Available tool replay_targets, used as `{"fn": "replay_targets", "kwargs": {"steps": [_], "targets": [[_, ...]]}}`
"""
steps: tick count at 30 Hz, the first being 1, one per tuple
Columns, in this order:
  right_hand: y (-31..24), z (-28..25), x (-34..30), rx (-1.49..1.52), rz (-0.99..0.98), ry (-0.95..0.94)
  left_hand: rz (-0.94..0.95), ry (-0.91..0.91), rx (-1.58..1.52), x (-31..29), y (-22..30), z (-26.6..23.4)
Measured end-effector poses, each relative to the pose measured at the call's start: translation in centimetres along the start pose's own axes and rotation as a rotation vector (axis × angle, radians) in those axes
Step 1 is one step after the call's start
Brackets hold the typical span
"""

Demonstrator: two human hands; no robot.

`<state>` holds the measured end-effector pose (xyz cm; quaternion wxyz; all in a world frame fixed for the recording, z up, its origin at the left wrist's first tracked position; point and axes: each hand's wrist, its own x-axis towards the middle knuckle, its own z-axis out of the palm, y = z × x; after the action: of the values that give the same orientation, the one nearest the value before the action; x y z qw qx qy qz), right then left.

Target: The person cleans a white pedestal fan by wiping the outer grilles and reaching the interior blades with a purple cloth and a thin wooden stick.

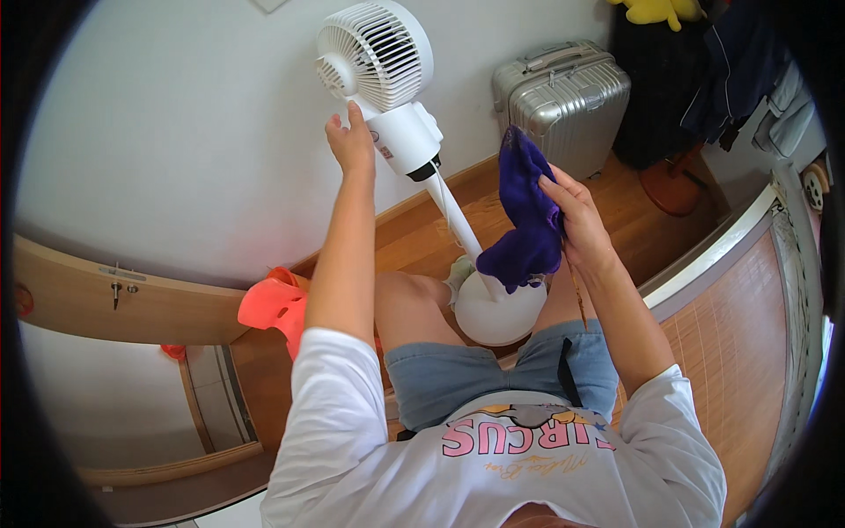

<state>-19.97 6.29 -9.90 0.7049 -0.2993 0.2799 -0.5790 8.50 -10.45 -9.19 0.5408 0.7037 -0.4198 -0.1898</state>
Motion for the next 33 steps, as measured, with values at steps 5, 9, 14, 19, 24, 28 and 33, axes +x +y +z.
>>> {"fn": "replay_targets", "kwargs": {"steps": [5, 9, 14, 19, 24, 28, 33], "targets": [[0.0, 1.1, 1.0, 0.141, 0.067, -0.042, 0.004, -0.553, -0.358, -11.4, 4.5, -3.1], [0.4, 1.2, 1.3, 0.206, 0.118, -0.136, 0.009, -0.84, -0.404, -18.0, 4.7, -4.2], [1.3, 0.8, 0.7, 0.21, 0.222, -0.171, 0.055, -0.784, -0.314, -18.6, 4.3, -4.4], [1.3, 0.4, -0.3, 0.231, 0.254, -0.303, -0.183, -0.699, -0.683, -18.2, 5.5, -5.3], [1.8, -0.3, -1.6, -0.021, 0.288, -0.338, -0.136, -0.595, -0.78, -15.0, 6.4, -7.2], [1.1, 0.0, -1.8, -0.192, 0.272, -0.325, -0.16, -0.622, -0.704, -13.7, 6.8, -8.2], [0.0, -0.3, -0.9, -0.247, 0.173, -0.204, 0.12, -0.747, -0.241, -13.1, 6.5, -9.6]]}}
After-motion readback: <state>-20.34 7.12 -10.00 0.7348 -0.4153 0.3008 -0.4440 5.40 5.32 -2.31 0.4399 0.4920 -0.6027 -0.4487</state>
